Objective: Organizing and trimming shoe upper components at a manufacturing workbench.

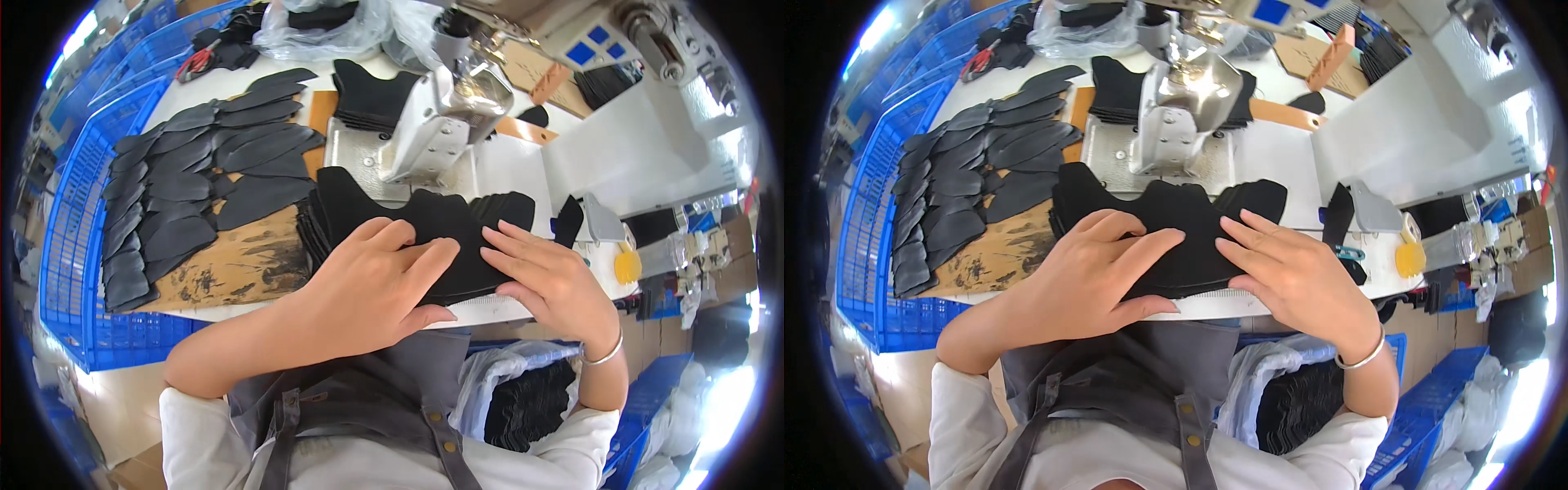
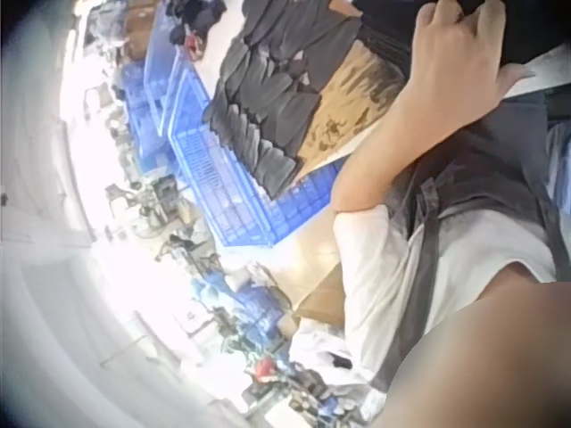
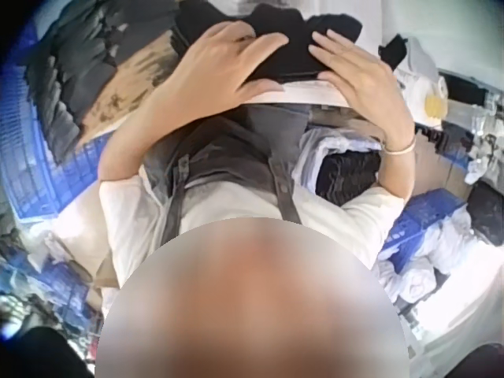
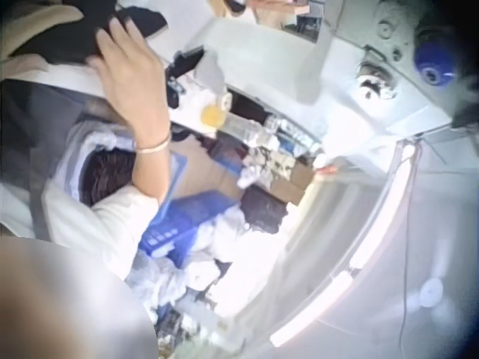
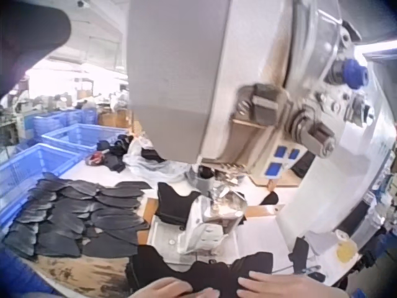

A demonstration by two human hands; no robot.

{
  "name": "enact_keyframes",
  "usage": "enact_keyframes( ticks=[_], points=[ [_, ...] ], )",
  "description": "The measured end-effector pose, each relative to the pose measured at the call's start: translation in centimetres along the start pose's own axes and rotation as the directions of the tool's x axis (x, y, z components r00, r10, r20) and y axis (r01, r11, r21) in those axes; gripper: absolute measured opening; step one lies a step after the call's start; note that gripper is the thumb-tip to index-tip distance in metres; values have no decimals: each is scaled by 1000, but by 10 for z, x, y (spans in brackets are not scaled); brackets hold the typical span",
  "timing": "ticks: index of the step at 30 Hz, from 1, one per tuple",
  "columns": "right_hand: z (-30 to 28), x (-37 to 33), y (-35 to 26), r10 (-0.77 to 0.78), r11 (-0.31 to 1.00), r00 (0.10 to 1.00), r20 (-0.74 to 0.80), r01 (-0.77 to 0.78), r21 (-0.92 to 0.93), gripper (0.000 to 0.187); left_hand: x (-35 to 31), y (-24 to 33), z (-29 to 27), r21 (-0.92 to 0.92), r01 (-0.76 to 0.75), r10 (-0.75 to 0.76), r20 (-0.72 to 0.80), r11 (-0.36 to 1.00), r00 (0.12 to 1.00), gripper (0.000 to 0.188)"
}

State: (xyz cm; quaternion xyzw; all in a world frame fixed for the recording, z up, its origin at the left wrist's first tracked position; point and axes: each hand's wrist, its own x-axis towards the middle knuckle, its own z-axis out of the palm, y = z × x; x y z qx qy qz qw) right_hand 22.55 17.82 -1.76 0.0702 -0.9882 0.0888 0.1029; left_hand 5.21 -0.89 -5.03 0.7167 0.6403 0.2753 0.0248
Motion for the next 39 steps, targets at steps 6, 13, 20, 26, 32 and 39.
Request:
enact_keyframes(
  ticks=[6,13,20,26,32,39],
  points=[
    [1,7,-27,-322,842,922,-216,174,-511,24,-12,1,3,557,-64,212,-205,828,955,41],
    [54,-6,-22,-16,987,818,-575,-79,-140,27,-44,-48,-81,763,352,94,-471,542,877,29],
    [100,-29,-30,73,972,647,-759,-218,-92,21,94,-152,-57,802,177,385,-451,570,805,16],
    [111,-37,-32,143,960,619,-773,-276,-43,18,121,-168,-5,294,15,12,-87,956,996,46],
    [113,-59,-28,123,936,595,-794,-335,-106,16,13,-196,-68,262,384,-311,-279,885,908,25],
    [124,-70,-21,199,920,510,-837,-391,-20,19,-88,-219,-98,-113,792,-797,-160,600,582,26]
  ],
)
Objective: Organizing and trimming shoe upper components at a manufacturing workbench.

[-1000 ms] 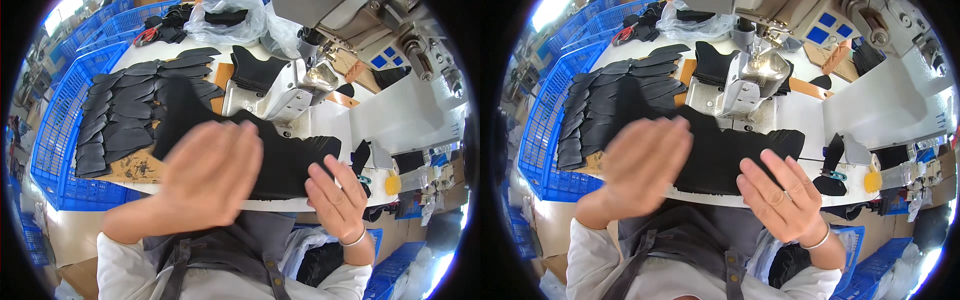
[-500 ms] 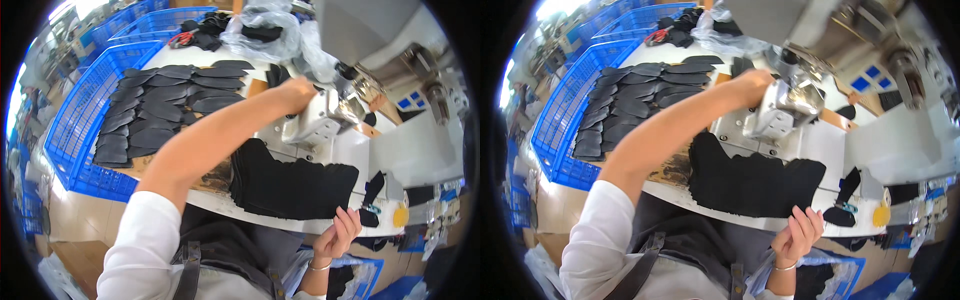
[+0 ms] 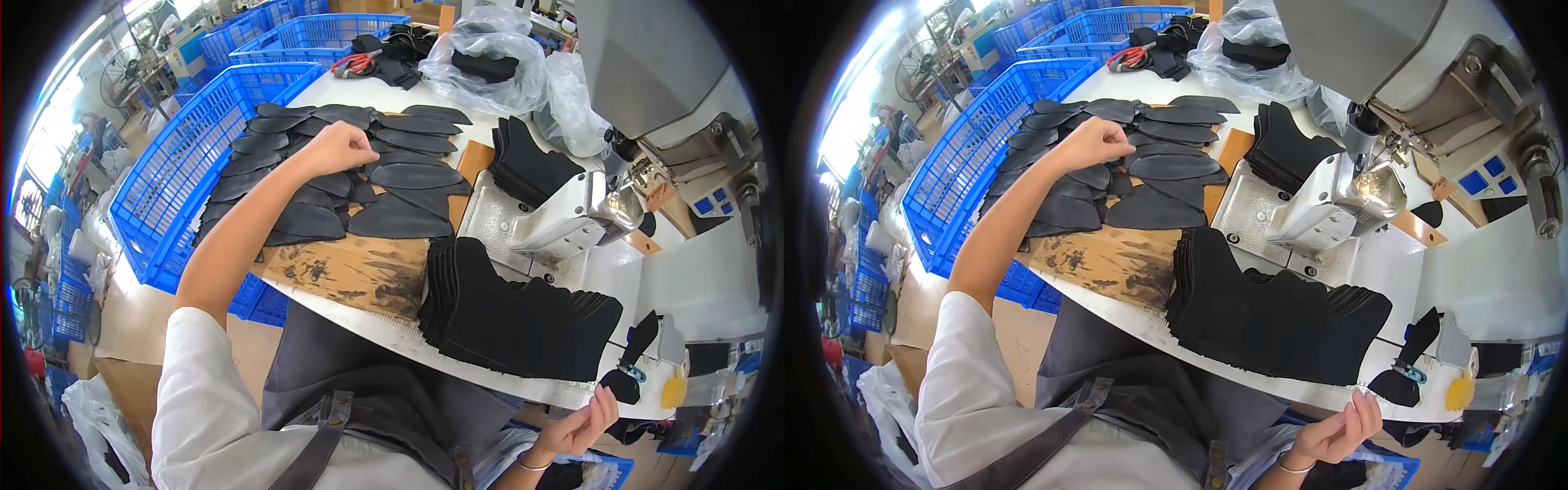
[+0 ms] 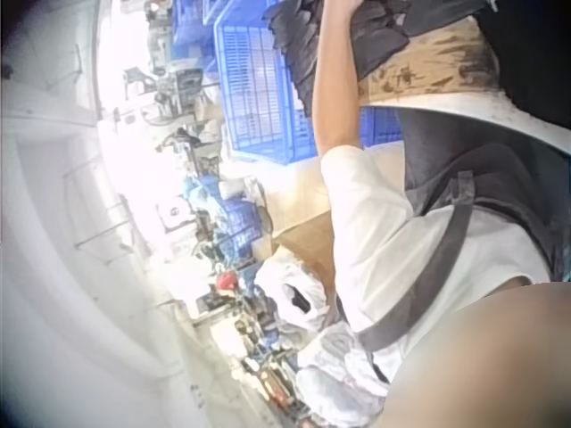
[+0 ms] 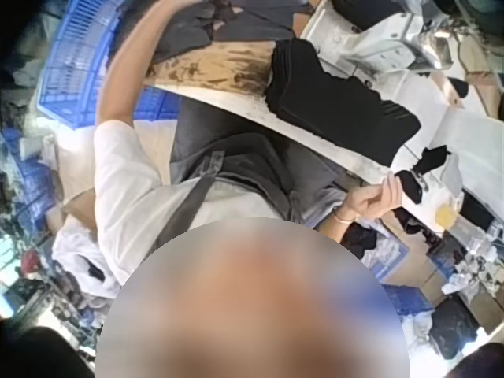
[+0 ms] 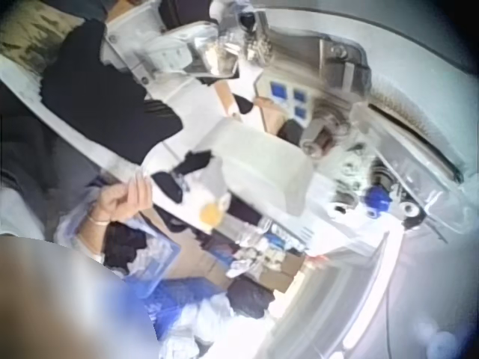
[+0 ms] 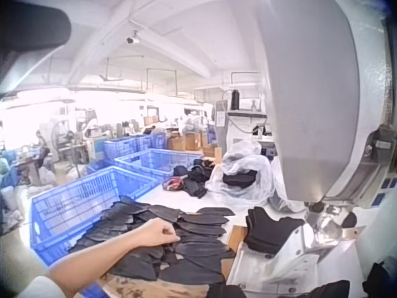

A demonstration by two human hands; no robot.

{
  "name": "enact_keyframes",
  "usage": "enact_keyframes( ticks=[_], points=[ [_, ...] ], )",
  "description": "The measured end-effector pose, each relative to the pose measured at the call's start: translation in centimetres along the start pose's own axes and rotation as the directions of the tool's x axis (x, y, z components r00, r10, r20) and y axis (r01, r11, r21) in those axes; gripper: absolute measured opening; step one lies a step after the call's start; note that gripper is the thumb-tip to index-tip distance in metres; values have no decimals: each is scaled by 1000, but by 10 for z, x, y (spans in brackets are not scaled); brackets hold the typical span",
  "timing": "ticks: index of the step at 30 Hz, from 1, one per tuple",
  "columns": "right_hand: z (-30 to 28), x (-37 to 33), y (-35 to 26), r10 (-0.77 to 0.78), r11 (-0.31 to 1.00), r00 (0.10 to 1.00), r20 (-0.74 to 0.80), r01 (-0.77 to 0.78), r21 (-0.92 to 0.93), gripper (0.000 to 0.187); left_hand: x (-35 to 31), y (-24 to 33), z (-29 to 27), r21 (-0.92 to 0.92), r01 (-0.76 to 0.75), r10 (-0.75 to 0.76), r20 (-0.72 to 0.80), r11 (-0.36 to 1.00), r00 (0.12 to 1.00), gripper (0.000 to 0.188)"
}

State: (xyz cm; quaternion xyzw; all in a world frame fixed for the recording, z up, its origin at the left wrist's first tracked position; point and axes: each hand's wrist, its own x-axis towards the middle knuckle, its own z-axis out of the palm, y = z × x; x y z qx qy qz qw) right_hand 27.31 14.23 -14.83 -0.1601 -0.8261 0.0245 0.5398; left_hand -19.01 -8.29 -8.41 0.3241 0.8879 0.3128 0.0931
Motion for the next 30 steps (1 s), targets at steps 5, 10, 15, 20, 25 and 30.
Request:
enact_keyframes(
  ticks=[5,10,15,20,25,30],
  points=[
    [0,0,-4,16,999,999,-29,-15,43,19,-10,7,11,216,80,-82,-2,973,997,26],
    [-8,-5,-2,48,997,999,-9,-48,64,18,-10,8,13,226,157,-165,15,961,986,27],
    [-10,-6,-3,76,993,997,-9,-75,87,18,-11,19,19,161,90,-90,-9,983,996,22],
    [-7,-4,-8,81,991,997,-9,-80,106,20,0,45,44,384,-324,437,-256,865,862,24],
    [-8,-3,-12,90,989,996,-11,-88,118,20,23,76,29,32,-201,202,-27,979,979,22],
    [-17,27,-9,2,980,998,68,-15,197,20,17,76,31,-531,100,-74,70,842,995,25]
  ],
)
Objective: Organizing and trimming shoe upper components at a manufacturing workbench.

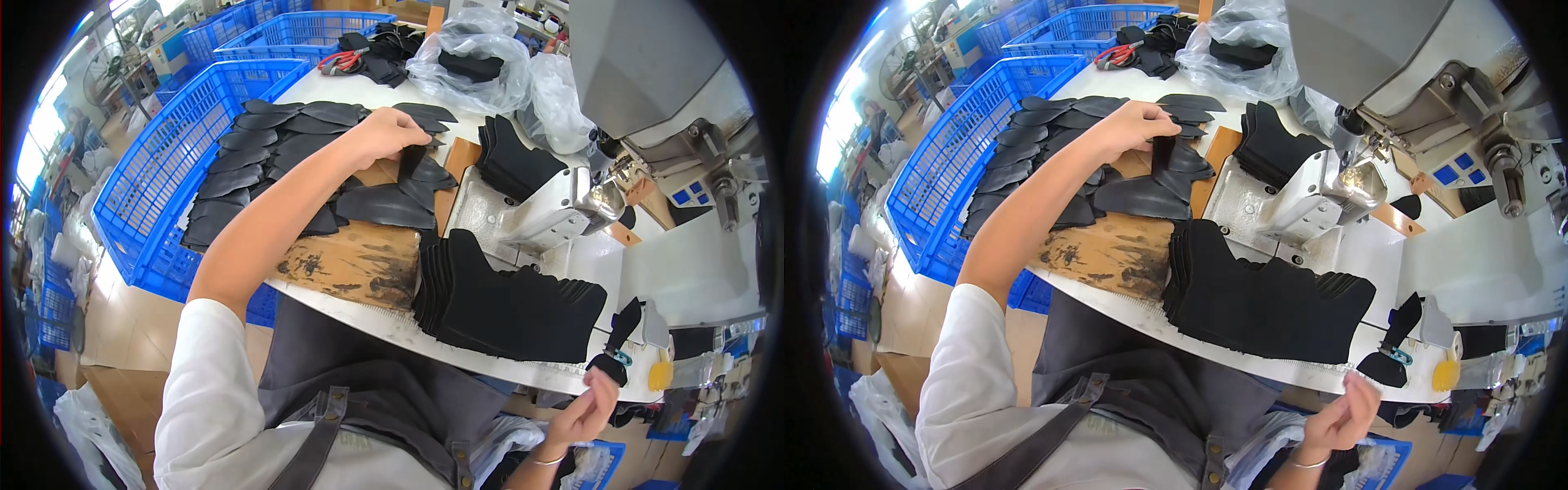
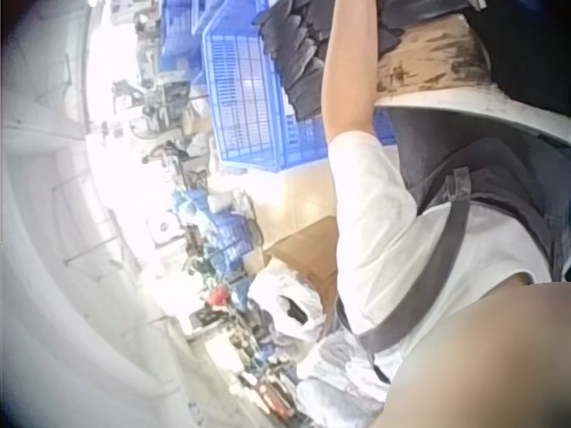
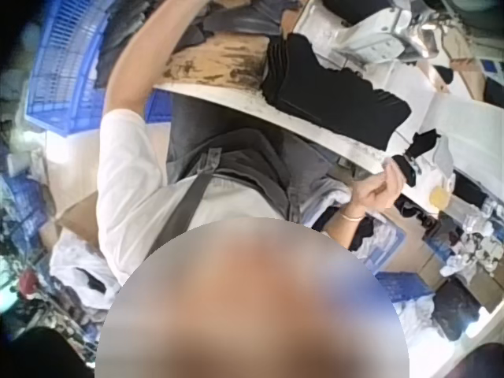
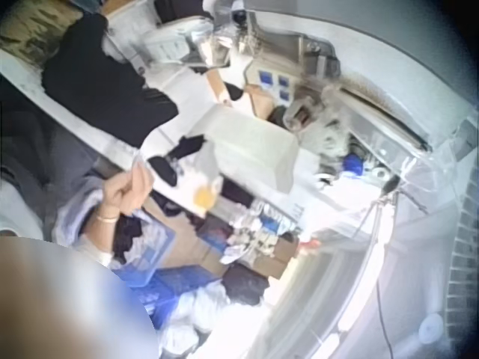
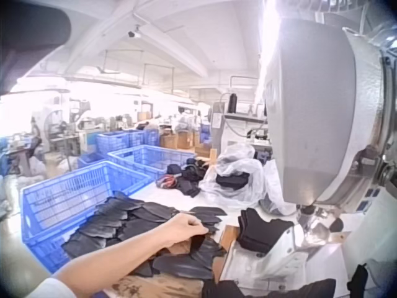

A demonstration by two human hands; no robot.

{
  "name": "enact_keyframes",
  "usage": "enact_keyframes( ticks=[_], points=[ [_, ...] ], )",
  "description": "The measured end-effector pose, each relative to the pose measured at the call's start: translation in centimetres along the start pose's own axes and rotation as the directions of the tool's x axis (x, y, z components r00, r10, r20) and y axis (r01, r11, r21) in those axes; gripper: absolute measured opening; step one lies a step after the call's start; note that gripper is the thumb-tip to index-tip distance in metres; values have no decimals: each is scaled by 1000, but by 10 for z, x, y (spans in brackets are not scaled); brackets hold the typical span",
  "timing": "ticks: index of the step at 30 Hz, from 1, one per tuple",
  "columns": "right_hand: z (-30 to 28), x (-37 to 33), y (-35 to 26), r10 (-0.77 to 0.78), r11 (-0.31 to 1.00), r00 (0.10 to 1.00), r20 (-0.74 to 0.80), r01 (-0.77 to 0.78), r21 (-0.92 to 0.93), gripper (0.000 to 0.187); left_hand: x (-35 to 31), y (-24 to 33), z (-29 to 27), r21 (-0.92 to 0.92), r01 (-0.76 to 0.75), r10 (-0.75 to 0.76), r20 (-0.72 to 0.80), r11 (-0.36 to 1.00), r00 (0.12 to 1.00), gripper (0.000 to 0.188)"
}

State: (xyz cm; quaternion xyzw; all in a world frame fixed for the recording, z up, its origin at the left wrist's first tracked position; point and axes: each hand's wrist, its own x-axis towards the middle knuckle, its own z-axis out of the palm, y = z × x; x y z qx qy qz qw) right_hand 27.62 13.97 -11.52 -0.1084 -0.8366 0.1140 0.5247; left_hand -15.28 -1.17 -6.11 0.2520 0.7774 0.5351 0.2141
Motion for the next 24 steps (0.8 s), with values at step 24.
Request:
enact_keyframes(
  ticks=[24],
  points=[
    [95,138,-81,-441,890,815,377,343,300,34,-143,2,-5,-696,-302,55,-354,651,934,10]
  ],
)
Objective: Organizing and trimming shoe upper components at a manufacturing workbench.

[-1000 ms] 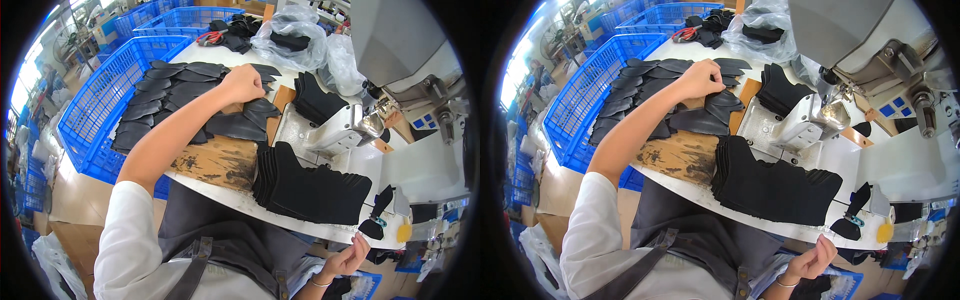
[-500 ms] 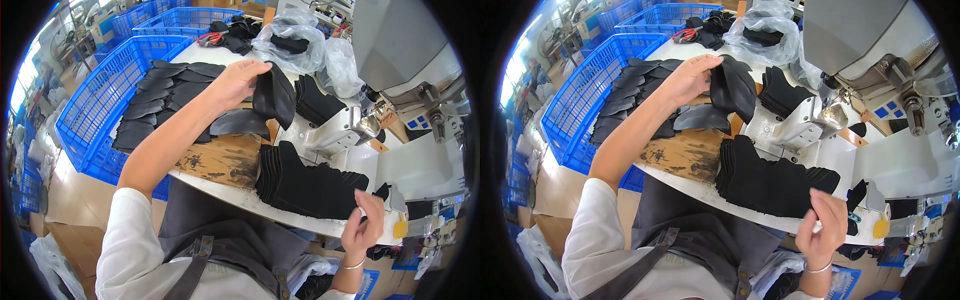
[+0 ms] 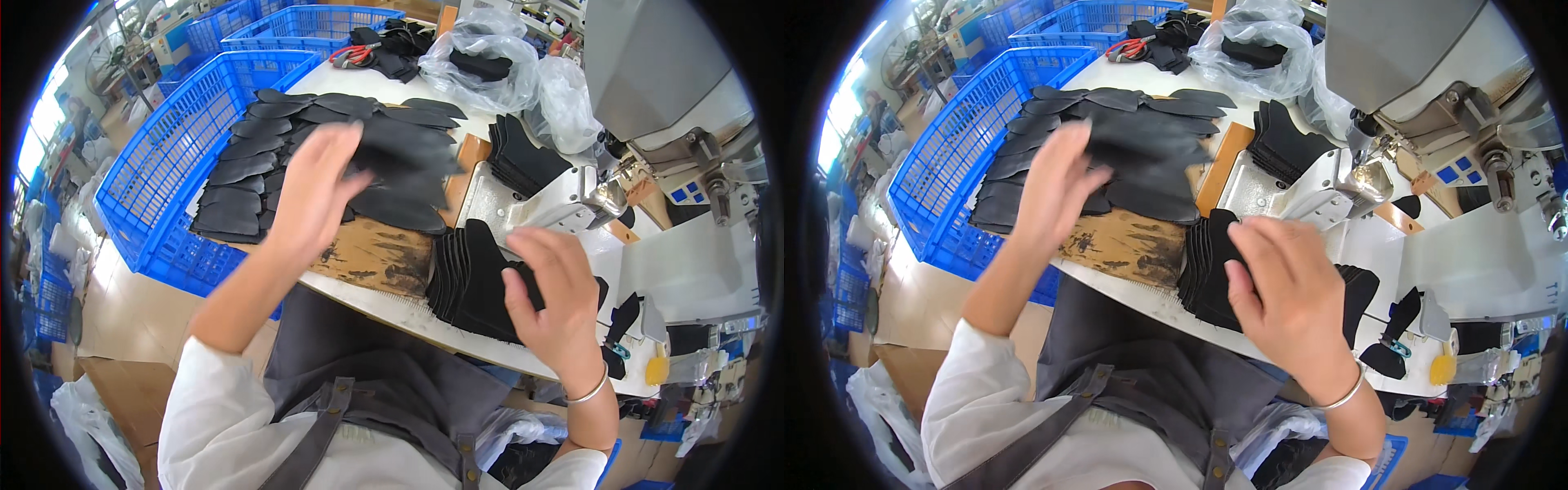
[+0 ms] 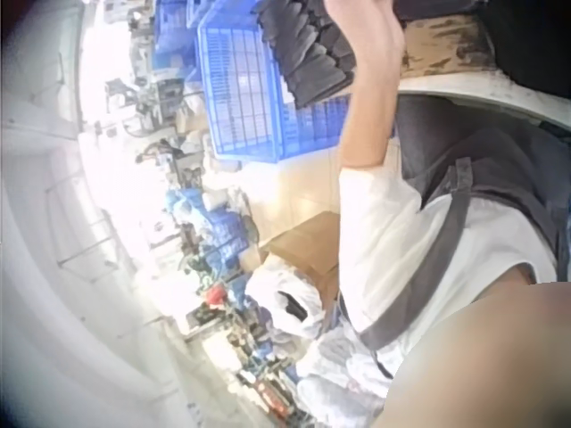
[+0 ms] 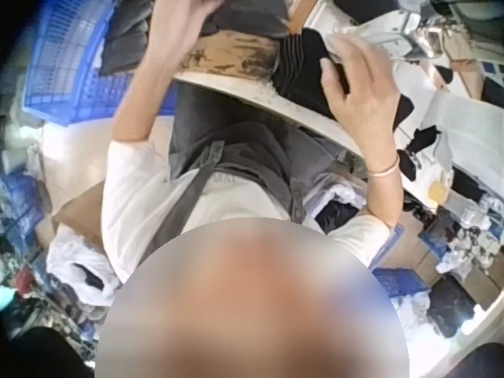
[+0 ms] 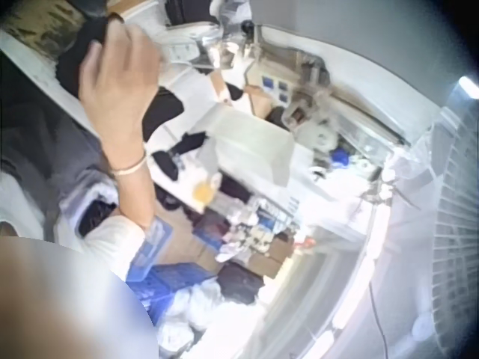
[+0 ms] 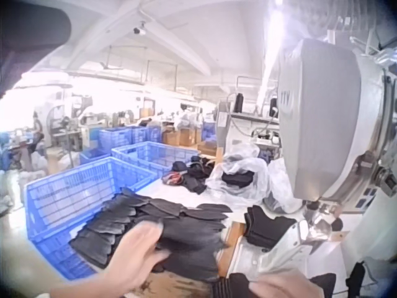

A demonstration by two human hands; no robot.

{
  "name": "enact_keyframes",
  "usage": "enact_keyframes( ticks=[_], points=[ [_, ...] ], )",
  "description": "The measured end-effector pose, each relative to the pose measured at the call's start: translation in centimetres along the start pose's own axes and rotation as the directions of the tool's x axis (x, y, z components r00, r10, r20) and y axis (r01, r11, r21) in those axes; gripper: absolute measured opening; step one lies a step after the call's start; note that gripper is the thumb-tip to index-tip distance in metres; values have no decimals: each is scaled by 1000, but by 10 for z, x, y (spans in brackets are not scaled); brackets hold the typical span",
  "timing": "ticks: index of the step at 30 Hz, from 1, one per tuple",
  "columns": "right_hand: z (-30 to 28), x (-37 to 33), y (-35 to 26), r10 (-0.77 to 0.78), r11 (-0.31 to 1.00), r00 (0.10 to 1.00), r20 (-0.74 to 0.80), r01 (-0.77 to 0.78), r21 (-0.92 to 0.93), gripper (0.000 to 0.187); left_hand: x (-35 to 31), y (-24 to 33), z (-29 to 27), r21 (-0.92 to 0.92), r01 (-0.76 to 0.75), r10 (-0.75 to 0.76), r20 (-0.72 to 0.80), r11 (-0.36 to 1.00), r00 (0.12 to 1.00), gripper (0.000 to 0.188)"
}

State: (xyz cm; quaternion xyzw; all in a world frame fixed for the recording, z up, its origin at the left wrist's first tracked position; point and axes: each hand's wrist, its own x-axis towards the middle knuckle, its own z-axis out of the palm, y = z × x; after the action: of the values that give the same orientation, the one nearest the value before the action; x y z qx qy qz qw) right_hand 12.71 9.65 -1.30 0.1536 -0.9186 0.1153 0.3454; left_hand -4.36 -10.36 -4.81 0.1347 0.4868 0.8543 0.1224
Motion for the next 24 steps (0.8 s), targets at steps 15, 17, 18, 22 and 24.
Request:
enact_keyframes(
  ticks=[15,17,18,22,24],
  points=[
    [159,17,-84,157,931,987,-25,-140,336,45,-88,-55,-79,164,10,8,-109,986,994,7],
    [161,17,-80,180,915,984,-12,-163,370,43,-90,-51,-77,108,32,-21,-103,994,994,7],
    [161,17,-79,172,918,985,6,-162,361,38,-91,-52,-78,62,41,-36,-92,997,995,7],
    [165,14,-72,172,937,985,-6,-161,310,24,-90,-56,-83,21,67,-64,-131,998,989,8],
    [160,16,-68,196,956,979,-62,-177,235,22,-88,-60,-84,207,-29,50,-97,978,994,11]
  ],
)
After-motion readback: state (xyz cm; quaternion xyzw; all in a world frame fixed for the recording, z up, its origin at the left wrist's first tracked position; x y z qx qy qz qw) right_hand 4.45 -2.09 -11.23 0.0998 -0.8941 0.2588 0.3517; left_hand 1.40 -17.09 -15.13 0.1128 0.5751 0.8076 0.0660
